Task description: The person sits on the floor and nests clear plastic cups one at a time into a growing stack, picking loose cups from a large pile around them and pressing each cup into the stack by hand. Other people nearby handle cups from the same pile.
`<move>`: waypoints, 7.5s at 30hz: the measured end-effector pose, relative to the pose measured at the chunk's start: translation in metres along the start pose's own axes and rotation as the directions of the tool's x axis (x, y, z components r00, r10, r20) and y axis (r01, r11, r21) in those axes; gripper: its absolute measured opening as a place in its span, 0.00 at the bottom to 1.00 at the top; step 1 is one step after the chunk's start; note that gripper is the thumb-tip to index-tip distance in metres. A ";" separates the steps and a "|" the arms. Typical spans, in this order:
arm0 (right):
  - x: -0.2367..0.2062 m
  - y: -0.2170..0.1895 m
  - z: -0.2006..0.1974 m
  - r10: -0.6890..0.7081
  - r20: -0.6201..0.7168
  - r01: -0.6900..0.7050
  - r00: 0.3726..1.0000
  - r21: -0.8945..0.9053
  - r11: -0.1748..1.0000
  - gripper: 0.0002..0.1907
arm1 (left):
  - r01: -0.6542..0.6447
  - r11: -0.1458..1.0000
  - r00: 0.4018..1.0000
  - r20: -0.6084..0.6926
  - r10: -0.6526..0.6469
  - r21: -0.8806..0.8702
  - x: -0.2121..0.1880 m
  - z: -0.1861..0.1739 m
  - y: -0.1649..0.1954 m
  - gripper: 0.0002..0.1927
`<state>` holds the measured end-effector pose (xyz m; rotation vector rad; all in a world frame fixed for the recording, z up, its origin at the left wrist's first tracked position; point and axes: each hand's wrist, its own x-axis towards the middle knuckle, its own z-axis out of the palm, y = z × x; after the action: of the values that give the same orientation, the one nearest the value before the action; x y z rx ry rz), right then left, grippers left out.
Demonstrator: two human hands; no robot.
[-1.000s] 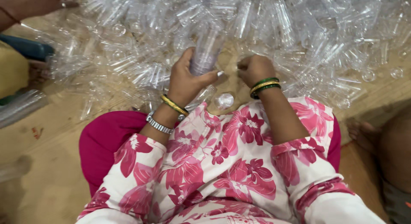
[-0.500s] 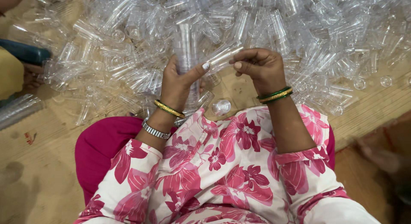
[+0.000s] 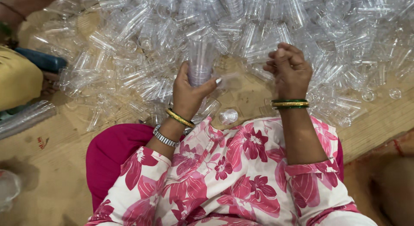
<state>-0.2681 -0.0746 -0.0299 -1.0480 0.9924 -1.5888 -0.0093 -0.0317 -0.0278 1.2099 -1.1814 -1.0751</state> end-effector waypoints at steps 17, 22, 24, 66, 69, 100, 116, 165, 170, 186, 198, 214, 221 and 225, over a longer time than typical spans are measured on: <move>-0.031 -0.015 0.034 -0.036 0.461 -0.021 0.887 0.117 0.993 0.10 | 0.219 0.885 0.976 0.100 -0.195 -0.410 -0.006 -0.002 0.014 0.23; -0.028 -0.015 0.032 -0.052 0.499 -0.029 0.865 0.152 0.988 0.15 | -0.047 0.945 0.995 0.066 0.072 -0.322 -0.006 -0.005 0.007 0.27; -0.028 -0.013 0.033 -0.014 0.482 -0.059 0.876 0.135 0.989 0.17 | -0.114 0.957 0.989 0.064 0.135 -0.268 -0.006 -0.005 0.005 0.28; -0.020 0.004 0.027 0.021 0.398 0.002 0.917 -0.055 0.998 0.07 | 0.238 0.901 0.971 0.106 -0.214 -0.364 -0.004 -0.004 0.014 0.18; -0.021 0.005 0.028 0.010 0.416 0.021 0.909 -0.071 0.997 0.07 | 0.105 0.940 0.994 0.048 -0.095 -0.324 -0.003 -0.004 0.011 0.21; 0.015 0.034 -0.016 0.104 0.140 0.064 0.985 -0.843 0.534 0.13 | 0.032 0.997 0.988 0.146 -0.042 0.070 -0.006 0.003 0.007 0.22; 0.004 0.075 0.004 0.151 0.145 0.130 0.978 -0.986 0.105 0.22 | 0.066 0.997 0.989 0.139 -0.058 -0.050 -0.003 0.003 0.002 0.21; -0.012 -0.036 0.016 0.010 0.410 0.129 0.912 -0.311 0.942 0.31 | -0.172 0.949 0.942 0.325 0.081 0.263 -0.009 0.004 -0.003 0.29; -0.023 -0.024 0.026 -0.035 0.433 0.112 0.901 -0.153 0.982 0.27 | 0.360 0.854 0.906 0.361 -0.222 -0.376 -0.004 0.000 -0.002 0.31; -0.066 -0.045 0.078 -0.125 0.644 0.498 0.755 -0.438 0.748 0.25 | 0.358 0.731 0.925 0.329 -0.192 -0.580 0.001 -0.009 -0.003 0.50; -0.064 -0.045 0.076 -0.201 0.646 0.546 0.737 -0.393 0.740 0.22 | 0.375 0.800 0.915 0.324 -0.240 -0.468 -0.003 -0.007 0.004 0.45; -0.066 -0.054 0.079 -0.187 0.532 0.473 0.826 -0.474 0.742 0.27 | 0.317 0.896 0.921 0.328 -0.211 -0.312 -0.006 -0.005 0.005 0.44; -0.064 -0.050 0.074 -0.277 0.514 0.536 0.812 -0.468 0.702 0.25 | 0.302 0.901 0.922 0.335 -0.193 -0.312 -0.007 -0.004 0.004 0.41; -0.062 -0.047 0.072 -0.272 0.503 0.519 0.820 -0.454 0.724 0.24 | 0.251 0.917 0.935 0.321 -0.149 -0.308 -0.009 -0.003 0.006 0.37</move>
<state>-0.2020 -0.0131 0.0251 -2.0590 1.0138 -1.3190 -0.0075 -0.0219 -0.0224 0.9301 -1.0404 -1.5903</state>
